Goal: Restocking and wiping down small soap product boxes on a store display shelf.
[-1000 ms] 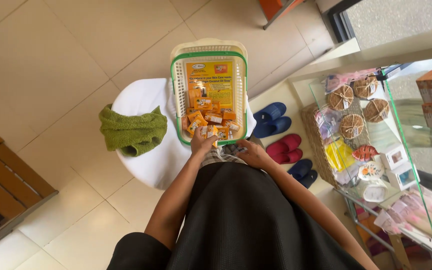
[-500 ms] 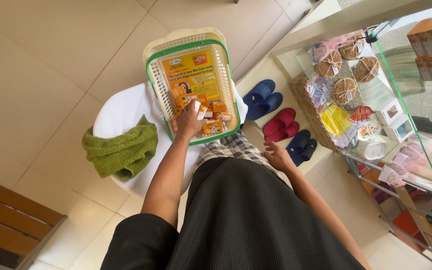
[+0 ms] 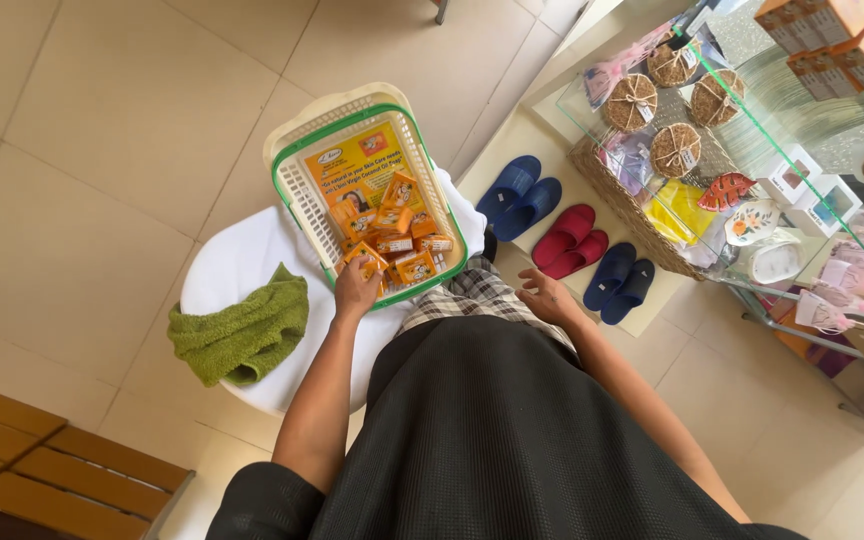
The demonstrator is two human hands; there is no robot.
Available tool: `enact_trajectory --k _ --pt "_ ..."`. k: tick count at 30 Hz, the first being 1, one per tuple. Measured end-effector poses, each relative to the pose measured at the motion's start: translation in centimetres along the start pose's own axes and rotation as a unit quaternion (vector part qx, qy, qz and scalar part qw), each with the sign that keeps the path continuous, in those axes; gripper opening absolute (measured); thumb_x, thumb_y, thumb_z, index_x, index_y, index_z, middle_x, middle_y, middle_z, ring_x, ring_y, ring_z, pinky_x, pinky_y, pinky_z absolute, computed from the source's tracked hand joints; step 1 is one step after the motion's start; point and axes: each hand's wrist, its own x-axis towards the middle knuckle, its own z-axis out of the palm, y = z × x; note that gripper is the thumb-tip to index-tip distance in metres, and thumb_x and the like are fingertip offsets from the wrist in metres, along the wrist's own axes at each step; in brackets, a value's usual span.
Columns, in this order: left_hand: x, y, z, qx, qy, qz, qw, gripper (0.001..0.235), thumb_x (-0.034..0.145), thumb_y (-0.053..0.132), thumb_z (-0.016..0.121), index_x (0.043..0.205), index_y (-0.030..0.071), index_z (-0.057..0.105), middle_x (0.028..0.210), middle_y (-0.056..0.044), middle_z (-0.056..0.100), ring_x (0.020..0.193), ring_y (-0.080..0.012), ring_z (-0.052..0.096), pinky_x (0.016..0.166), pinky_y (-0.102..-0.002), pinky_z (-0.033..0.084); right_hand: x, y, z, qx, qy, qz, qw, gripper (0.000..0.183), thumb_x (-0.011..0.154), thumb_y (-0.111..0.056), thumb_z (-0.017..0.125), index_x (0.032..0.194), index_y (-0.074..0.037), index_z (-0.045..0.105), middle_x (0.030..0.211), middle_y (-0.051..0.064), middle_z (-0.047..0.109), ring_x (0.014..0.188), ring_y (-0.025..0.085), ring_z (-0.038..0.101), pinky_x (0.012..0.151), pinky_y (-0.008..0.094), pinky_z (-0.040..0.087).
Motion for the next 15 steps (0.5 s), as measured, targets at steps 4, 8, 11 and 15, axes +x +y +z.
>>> enact_trajectory --k 4,8,11,15 --pt "-0.3 1.9 -0.3 -0.010 0.024 0.046 0.999 0.046 0.089 0.032 0.077 0.124 0.007 0.064 0.122 -0.018 0.071 0.117 -0.0332 0.066 0.098 -0.043 0.052 0.0 -1.9 -2.1 0.019 -0.003 0.021 1.000 0.052 0.089 -0.034 0.071 0.134 -0.011 0.060 0.122 0.018 0.073 0.111 0.035 0.071 0.095 0.042 0.055" --pt "0.8 4.7 0.9 -0.015 -0.029 -0.004 0.999 0.044 0.088 0.034 0.077 0.124 0.011 0.065 0.113 -0.010 0.076 0.100 -0.0273 0.073 0.089 -0.041 0.056 1.5 -2.1 -3.6 0.056 -0.017 0.055 0.997 0.055 0.089 -0.033 0.070 0.138 -0.011 0.058 0.126 0.016 0.071 0.110 0.034 0.073 0.096 0.041 0.055" --pt "1.6 8.5 2.2 -0.032 -0.047 0.035 0.998 0.044 0.087 0.036 0.078 0.122 0.011 0.066 0.110 -0.010 0.077 0.098 -0.0244 0.074 0.086 -0.039 0.058 2.6 -2.2 -4.5 0.054 0.000 0.016 0.998 0.055 0.090 -0.032 0.069 0.139 -0.011 0.057 0.128 0.017 0.070 0.114 0.033 0.069 0.097 0.041 0.053" --pt "4.2 15.4 4.9 -0.103 -0.122 0.136 0.978 0.045 0.086 0.035 0.079 0.122 0.009 0.067 0.104 -0.012 0.079 0.097 -0.0232 0.078 0.087 -0.037 0.061 3.2 -3.7 -7.2 0.102 0.038 -0.003 0.994 0.052 0.091 -0.031 0.070 0.138 -0.011 0.058 0.124 0.015 0.073 0.113 0.030 0.069 0.096 0.040 0.054"
